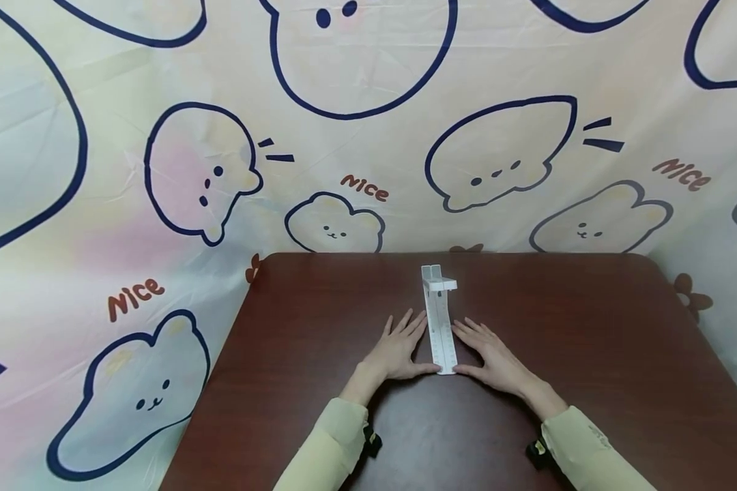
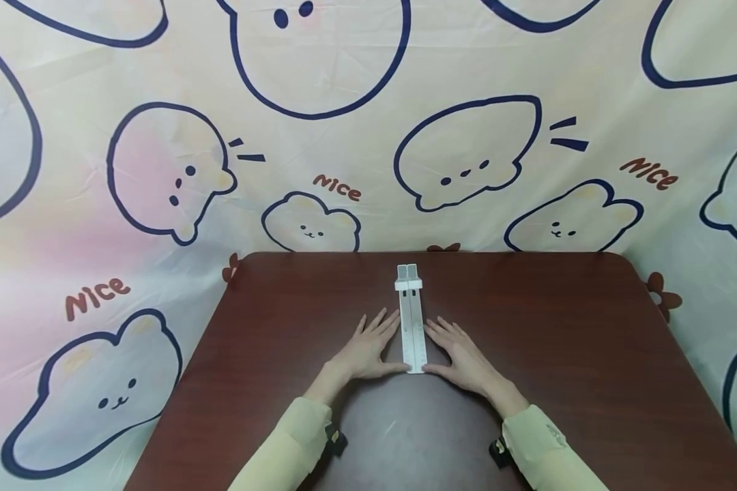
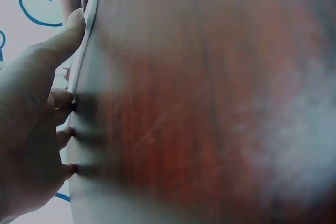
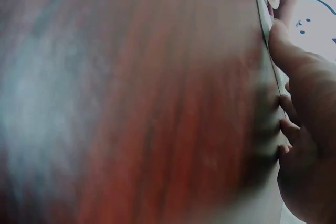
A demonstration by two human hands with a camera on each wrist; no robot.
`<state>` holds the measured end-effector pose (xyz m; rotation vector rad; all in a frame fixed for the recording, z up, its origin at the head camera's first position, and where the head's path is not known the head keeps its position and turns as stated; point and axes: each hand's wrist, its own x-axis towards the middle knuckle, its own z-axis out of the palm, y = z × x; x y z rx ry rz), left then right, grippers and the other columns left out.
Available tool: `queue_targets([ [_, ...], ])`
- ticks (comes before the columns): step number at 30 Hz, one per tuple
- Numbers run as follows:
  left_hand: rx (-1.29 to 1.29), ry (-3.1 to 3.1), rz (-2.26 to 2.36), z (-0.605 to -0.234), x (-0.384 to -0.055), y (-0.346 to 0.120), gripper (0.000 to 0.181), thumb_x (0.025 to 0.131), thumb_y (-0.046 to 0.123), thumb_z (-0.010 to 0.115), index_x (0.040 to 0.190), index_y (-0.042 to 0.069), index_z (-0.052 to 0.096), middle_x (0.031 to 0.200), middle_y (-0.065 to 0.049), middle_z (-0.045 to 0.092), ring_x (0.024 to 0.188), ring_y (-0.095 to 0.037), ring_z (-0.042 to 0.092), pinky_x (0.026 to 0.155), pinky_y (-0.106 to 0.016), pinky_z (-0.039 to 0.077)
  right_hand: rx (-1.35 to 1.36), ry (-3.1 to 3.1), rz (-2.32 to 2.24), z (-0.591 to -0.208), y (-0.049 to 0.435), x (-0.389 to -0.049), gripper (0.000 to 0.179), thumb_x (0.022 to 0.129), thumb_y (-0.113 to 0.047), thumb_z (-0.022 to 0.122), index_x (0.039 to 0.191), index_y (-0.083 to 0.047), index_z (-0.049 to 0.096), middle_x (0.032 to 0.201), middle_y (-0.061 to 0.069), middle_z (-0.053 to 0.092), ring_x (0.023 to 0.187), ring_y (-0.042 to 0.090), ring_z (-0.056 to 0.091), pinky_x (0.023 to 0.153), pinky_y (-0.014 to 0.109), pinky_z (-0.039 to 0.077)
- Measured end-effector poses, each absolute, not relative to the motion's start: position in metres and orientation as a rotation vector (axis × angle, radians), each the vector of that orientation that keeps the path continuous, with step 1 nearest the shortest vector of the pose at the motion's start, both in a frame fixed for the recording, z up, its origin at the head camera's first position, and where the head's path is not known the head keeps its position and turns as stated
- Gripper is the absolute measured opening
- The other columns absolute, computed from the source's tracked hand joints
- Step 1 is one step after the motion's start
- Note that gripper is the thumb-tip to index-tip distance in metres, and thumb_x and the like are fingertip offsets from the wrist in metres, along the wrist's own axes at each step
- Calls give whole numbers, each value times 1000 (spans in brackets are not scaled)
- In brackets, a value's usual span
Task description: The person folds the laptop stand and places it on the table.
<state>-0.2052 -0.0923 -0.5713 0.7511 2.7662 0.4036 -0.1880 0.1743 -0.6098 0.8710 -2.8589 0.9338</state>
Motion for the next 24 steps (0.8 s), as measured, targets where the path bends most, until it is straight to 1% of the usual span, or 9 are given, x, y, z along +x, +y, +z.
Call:
queue_targets([
  [3,761,2785,373,-571,-204,-91,107,98,71,70,176,14,23,186,-1,20,175,-27,14,141,-62,15,906,-2870,900,-611,173,-188,82,95,-30,86,163,-2,51,171,22,48,164,52,32,130,74,24],
  [6,754,2787,359,-570,-204,-89,107,97,69,73,176,15,24,186,0,21,175,-26,15,141,-62,15,922,-2862,892,-611,171,-186,81,95,-30,86,162,-1,51,171,21,48,164,53,30,129,76,23],
  [11,779,2768,381,-568,-204,-89,106,98,65,75,176,14,25,186,1,21,174,-26,16,140,-64,14,916,-2831,852,-611,168,-182,80,94,-29,87,160,1,54,169,21,50,163,53,35,128,77,24],
  [12,799,2774,389,-573,-206,-90,106,98,68,72,176,15,24,186,2,20,175,-24,15,141,-63,12,915,-2828,840,-611,167,-181,80,94,-29,87,159,2,54,169,22,50,162,53,35,128,77,24],
  [16,825,2755,424,-573,-207,-94,104,99,67,71,177,15,24,186,3,22,175,-25,15,141,-63,12,926,-2812,813,-609,166,-180,78,94,-28,87,157,4,55,166,24,53,159,54,40,125,79,27],
  [18,833,2763,455,-580,-211,-99,101,101,71,66,176,16,26,184,2,27,174,-25,19,141,-62,16,912,-2818,848,-606,166,-181,74,96,-27,85,156,4,56,165,25,55,158,54,42,125,79,28],
  [19,816,2759,486,-577,-212,-101,99,102,69,66,175,16,29,183,-1,30,173,-27,22,140,-62,19,893,-2824,874,-605,167,-182,73,97,-27,84,156,4,57,164,26,56,158,54,43,125,78,29],
  [20,818,2776,514,-580,-215,-104,96,103,72,61,175,16,31,182,-2,33,172,-27,26,139,-60,23,872,-2830,897,-603,169,-183,71,99,-28,83,157,4,57,163,26,57,157,54,43,126,78,30],
  [24,736,2780,759,-562,-221,-112,87,108,67,55,171,11,38,177,-14,42,166,-33,38,136,-55,33,712,-2883,1019,-591,182,-191,66,106,-31,75,160,0,54,165,26,54,157,52,45,126,73,36],
])
